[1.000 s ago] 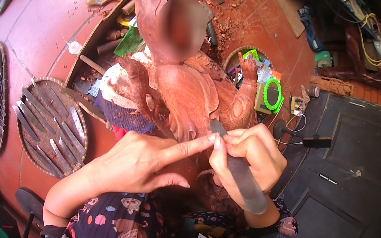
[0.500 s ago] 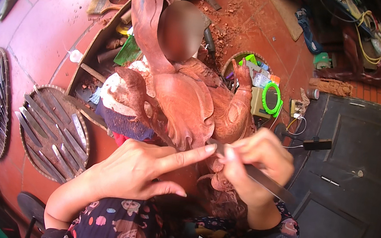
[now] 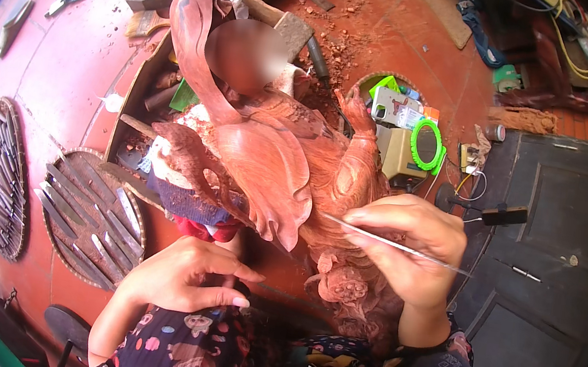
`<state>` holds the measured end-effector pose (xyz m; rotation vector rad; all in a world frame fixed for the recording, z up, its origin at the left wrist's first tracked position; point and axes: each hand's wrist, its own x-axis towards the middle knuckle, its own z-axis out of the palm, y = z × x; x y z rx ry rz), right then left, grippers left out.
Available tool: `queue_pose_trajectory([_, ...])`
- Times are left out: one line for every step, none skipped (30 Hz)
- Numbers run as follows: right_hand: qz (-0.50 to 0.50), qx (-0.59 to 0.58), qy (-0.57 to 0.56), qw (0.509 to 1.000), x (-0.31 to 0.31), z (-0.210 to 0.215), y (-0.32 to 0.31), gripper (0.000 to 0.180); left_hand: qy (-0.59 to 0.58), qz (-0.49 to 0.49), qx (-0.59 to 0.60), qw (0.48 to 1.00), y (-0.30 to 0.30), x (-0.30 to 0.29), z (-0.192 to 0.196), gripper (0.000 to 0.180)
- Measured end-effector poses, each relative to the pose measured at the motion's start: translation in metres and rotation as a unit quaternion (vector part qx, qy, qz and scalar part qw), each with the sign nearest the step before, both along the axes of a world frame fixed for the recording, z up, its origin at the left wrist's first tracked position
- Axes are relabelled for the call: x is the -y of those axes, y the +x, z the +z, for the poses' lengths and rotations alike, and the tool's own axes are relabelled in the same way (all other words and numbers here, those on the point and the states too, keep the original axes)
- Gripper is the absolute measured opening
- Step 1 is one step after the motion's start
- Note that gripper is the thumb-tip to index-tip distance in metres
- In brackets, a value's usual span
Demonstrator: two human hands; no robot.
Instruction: The person carves a wooden statue of a seated figure using various chisels and carving knives. They refine details on the torso, arms, and head, switching tools to shape and smooth the wood surfaces.
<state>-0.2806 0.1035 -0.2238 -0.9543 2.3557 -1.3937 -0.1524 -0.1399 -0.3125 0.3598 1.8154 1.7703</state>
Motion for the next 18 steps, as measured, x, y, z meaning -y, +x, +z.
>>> queue_pose_trajectory([0.023,-0.004,-0.001,1.0,0.003,-0.003,-0.002,0.018,0.0,-0.003,0.011,1.0,-0.001,-0.001,0.001,0.036])
queue_pose_trajectory([0.044,-0.009,0.003,0.999,0.005,-0.006,-0.005,0.018,0.005,-0.008,0.02,1.0,-0.002,-0.002,0.0,0.036])
queue_pose_trajectory([0.066,-0.015,0.007,0.998,0.007,-0.007,-0.008,0.017,0.02,0.001,-0.009,1.0,-0.002,-0.003,-0.004,0.037])
queue_pose_trajectory([0.077,-0.005,0.014,0.997,0.009,-0.006,-0.009,0.017,0.018,0.001,-0.004,1.0,-0.002,-0.003,-0.003,0.038])
queue_pose_trajectory([0.09,0.005,0.022,0.996,0.012,-0.004,-0.011,0.016,0.016,0.004,0.001,1.0,-0.001,-0.004,-0.003,0.039])
queue_pose_trajectory([0.104,0.015,0.03,0.994,0.014,-0.004,-0.013,0.015,0.015,0.006,0.006,1.0,-0.001,-0.005,-0.003,0.039])
queue_pose_trajectory([0.121,-0.014,0.046,0.991,0.016,-0.005,-0.017,0.016,0.017,0.011,0.002,1.0,0.001,-0.005,-0.006,0.041])
queue_pose_trajectory([0.118,-0.025,0.066,0.991,0.018,-0.004,-0.016,0.016,0.021,0.013,0.01,1.0,0.002,-0.005,-0.008,0.04])
queue_pose_trajectory([0.115,-0.037,0.086,0.989,0.022,-0.002,-0.015,0.016,0.024,0.014,0.018,0.999,0.003,-0.005,-0.009,0.04])
queue_pose_trajectory([0.112,-0.049,0.106,0.987,0.026,0.0,-0.014,0.015,0.028,0.016,0.025,0.999,0.004,-0.005,-0.01,0.04])
queue_pose_trajectory([0.125,-0.063,0.139,0.98,0.03,0.005,-0.013,0.014,0.04,0.029,0.01,0.999,0.005,-0.006,-0.012,0.039])
queue_pose_trajectory([0.15,-0.066,0.147,0.976,0.029,0.006,-0.014,0.015,0.041,0.03,0.006,0.999,0.005,-0.006,-0.013,0.039])
queue_pose_trajectory([0.174,-0.068,0.154,0.97,0.025,0.006,-0.017,0.017,0.043,0.032,0.002,0.999,0.005,-0.005,-0.013,0.039])
queue_pose_trajectory([0.197,-0.071,0.161,0.964,0.024,0.006,-0.019,0.018,0.045,0.031,-0.004,0.999,0.005,-0.004,-0.013,0.039])
queue_pose_trajectory([0.192,-0.053,0.138,0.97,0.024,0.004,-0.021,0.016,0.051,0.036,-0.008,0.998,0.007,-0.004,-0.014,0.039])
queue_pose_trajectory([0.151,0.037,0.132,0.979,0.025,0.006,-0.019,0.016,0.056,0.04,-0.008,0.998,0.008,-0.004,-0.016,0.039])
queue_pose_trajectory([0.14,0.004,0.138,0.981,0.026,0.003,-0.017,0.015,0.059,0.043,-0.008,0.997,0.008,-0.003,-0.016,0.039])
queue_pose_trajectory([0.129,-0.03,0.143,0.981,0.028,0.001,-0.014,0.015,0.061,0.046,-0.007,0.997,0.009,-0.003,-0.016,0.039])
